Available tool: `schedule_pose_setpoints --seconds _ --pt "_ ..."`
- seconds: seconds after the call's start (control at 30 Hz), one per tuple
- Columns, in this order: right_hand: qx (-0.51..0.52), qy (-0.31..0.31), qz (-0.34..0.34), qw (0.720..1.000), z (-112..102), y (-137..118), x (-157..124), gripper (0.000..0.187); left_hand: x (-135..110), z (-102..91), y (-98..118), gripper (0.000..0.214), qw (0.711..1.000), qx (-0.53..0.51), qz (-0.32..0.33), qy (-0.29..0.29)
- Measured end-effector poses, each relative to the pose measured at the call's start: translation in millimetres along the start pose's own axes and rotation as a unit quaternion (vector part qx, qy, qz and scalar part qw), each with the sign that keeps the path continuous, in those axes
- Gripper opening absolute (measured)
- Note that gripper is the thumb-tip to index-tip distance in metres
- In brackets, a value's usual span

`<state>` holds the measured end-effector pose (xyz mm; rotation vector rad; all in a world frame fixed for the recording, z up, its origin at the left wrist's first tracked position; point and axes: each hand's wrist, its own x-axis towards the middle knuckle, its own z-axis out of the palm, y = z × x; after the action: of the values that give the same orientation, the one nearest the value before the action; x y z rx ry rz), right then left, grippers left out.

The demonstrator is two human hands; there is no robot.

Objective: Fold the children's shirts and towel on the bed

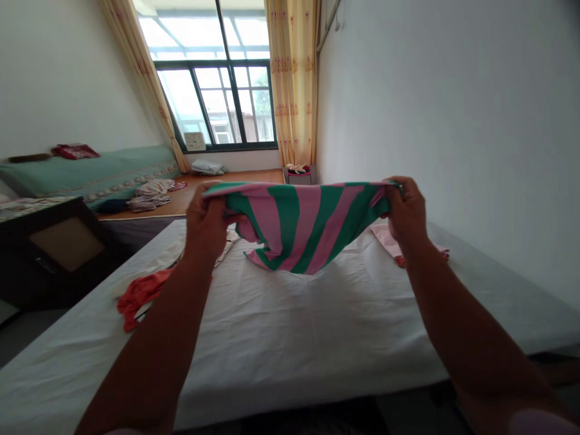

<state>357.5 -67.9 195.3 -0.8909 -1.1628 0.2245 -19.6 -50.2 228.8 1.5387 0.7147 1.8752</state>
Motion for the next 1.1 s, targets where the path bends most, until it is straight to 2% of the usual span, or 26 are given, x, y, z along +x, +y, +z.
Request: schedule_pose_setpoints --seconds 0.07,0.1,0.17,0.23,0.27,0.33,0.37,0.4,0.43,0.5,0.6,0.67,0.73,0.8,0.87,0.93,1.0,1.03,1.1 --pt "0.014 0.035 -0.055 0.998 3.2 -27.0 15.1 0.023 12.7 -0.8 23.0 0.018 0.997 -0.034 0.053 0.044" --pt "0.023 0.043 -0.065 0.997 3.9 -32.7 20.9 0.022 17.5 -2.1 27.4 0.018 0.995 -0.045 0.071 0.055" --pt "0.040 0.024 -0.042 0.998 5.4 -25.8 27.2 0.024 22.6 -5.1 18.8 0.021 0.994 -0.053 0.070 0.061" --pt "0.038 -0.060 0.030 0.997 8.8 2.2 25.8 0.031 20.8 -7.2 -11.7 0.024 0.999 -0.033 0.002 0.038" --pt "0.029 -0.124 0.072 0.989 11.6 20.9 23.1 0.035 18.3 -7.6 -32.4 0.025 0.998 -0.010 -0.060 0.010" --pt "-0.026 -0.263 0.160 0.951 19.6 58.5 18.7 0.037 14.9 -7.1 -75.3 0.026 0.974 0.051 -0.212 -0.064" --pt "-0.062 -0.293 0.180 0.937 24.5 73.8 19.1 0.035 16.6 -6.3 -93.4 0.024 0.957 0.077 -0.270 -0.077" --pt "-0.091 -0.286 0.179 0.937 29.7 85.0 22.4 0.032 21.8 -5.0 -106.6 0.022 0.951 0.093 -0.288 -0.058" --pt "-0.111 -0.259 0.163 0.946 34.8 91.2 29.0 0.029 31.1 -3.3 -114.0 0.020 0.955 0.097 -0.277 -0.032" --pt "-0.109 -0.157 0.089 0.977 43.6 88.6 50.2 0.026 60.0 1.5 -110.2 0.017 0.981 0.064 -0.183 0.011" --pt "-0.063 -0.023 -0.043 0.997 48.3 59.3 84.9 0.027 108.9 9.5 -73.0 0.016 0.999 -0.028 0.007 0.040" --pt "-0.046 0.016 -0.100 0.994 44.2 37.9 94.3 0.028 126.6 11.0 -46.9 0.017 0.994 -0.064 0.075 0.037" --pt "-0.053 0.008 -0.115 0.992 34.5 25.9 86.2 0.029 123.9 5.4 -32.5 0.020 0.993 -0.071 0.091 0.008" --pt "-0.079 -0.043 -0.094 0.992 19.5 26.7 62.9 0.030 102.2 -8.8 -32.2 0.023 0.996 -0.041 0.063 -0.048" --pt "-0.109 -0.122 -0.048 0.985 0.0 37.6 30.6 0.032 68.4 -30.3 -41.8 0.028 0.991 0.025 0.008 -0.133" --pt "-0.130 -0.214 0.016 0.968 -22.6 52.1 -4.5 0.034 30.7 -55.4 -54.0 0.032 0.962 0.107 -0.048 -0.245" --pt "-0.140 -0.315 0.100 0.933 -45.7 64.2 -37.3 0.037 -4.5 -78.9 -63.4 0.033 0.896 0.176 -0.104 -0.395" --pt "-0.137 -0.371 0.143 0.907 -56.4 68.1 -51.7 0.038 -19.6 -88.7 -66.4 0.034 0.840 0.199 -0.138 -0.486" --pt "-0.131 -0.486 0.212 0.838 -74.0 71.8 -74.4 0.039 -43.0 -102.7 -70.1 0.034 0.739 0.217 -0.192 -0.608"
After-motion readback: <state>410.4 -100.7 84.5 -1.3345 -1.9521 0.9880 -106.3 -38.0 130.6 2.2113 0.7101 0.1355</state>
